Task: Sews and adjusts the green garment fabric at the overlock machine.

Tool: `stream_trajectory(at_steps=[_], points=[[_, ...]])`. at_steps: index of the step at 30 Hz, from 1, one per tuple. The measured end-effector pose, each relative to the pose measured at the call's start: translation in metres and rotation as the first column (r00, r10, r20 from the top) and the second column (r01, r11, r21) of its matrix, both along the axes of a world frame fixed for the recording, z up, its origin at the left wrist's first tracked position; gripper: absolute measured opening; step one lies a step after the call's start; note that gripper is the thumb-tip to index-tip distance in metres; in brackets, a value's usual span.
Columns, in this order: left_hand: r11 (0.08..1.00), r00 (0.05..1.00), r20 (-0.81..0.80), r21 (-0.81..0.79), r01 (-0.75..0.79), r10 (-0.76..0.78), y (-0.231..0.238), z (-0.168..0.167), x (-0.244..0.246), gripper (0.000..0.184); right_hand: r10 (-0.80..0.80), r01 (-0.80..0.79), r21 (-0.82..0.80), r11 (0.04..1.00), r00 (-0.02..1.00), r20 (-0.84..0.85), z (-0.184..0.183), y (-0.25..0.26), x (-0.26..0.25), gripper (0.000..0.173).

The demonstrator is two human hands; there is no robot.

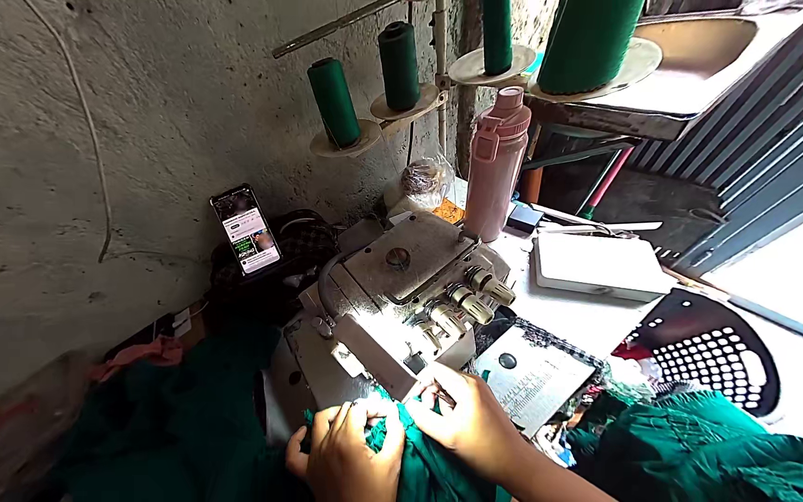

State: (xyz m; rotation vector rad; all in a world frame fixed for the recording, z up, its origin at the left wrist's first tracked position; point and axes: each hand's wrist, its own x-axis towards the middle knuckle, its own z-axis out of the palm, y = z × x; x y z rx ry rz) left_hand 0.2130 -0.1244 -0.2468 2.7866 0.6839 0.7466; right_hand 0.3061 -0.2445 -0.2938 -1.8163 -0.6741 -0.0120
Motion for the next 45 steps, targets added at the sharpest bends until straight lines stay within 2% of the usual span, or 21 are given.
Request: stream_trajectory(at_steps=[3, 5, 9, 14, 20, 25, 28, 45], points=[[1.0, 1.0, 0.005, -0.025, 0.002, -0.002, 0.002, -0.002, 0.004, 0.021, 0.037, -0.035, 0.047, 0.998, 0.999, -0.027, 0.002, -0.001, 0.001, 0.015], [1.0, 1.0, 0.007, -0.021, 0.002, -0.002, 0.004, -0.001, 0.007, 0.023, 0.032, -0.034, 0.036, 0.999, 0.997, 0.072, 0.002, -0.003, 0.001, 0.011], [0.998, 1.0, 0.003, -0.056, 0.0, 0.0, 0.008, 0.001, 0.009, 0.026, 0.045, -0.031, -0.059, 0.998, 0.97, 0.237, 0.001, -0.008, 0.004, 0.018], [0.997, 1.0, -0.006, -0.08, -0.012, 0.011, 0.01, 0.002, 0.013, 0.026, 0.019, -0.007, -0.058, 0.998, 0.977, 0.214, 0.004, -0.004, 0.007, 0.02], [0.996, 0.999, -0.033, -0.087, -0.025, 0.022, 0.018, 0.002, 0.02, 0.038, -0.054, 0.074, -0.079, 0.994, 0.972, 0.227, 0.008, 0.004, 0.011, 0.019], [0.992, 0.999, -0.054, -0.128, -0.014, 0.007, 0.021, 0.002, 0.022, 0.049, -0.088, 0.107, -0.095, 0.99, 0.978, 0.187, 0.009, 0.004, 0.01, 0.027], [0.989, 0.997, -0.078, -0.151, -0.003, -0.009, 0.025, 0.005, 0.023, 0.052, -0.082, 0.095, -0.074, 0.993, 0.983, 0.165, 0.008, 0.005, 0.011, 0.021], [0.985, 0.998, -0.06, -0.171, 0.008, -0.018, 0.034, 0.002, 0.025, 0.043, -0.124, 0.131, -0.045, 0.99, 0.982, 0.144, 0.004, 0.012, 0.006, 0.017]])
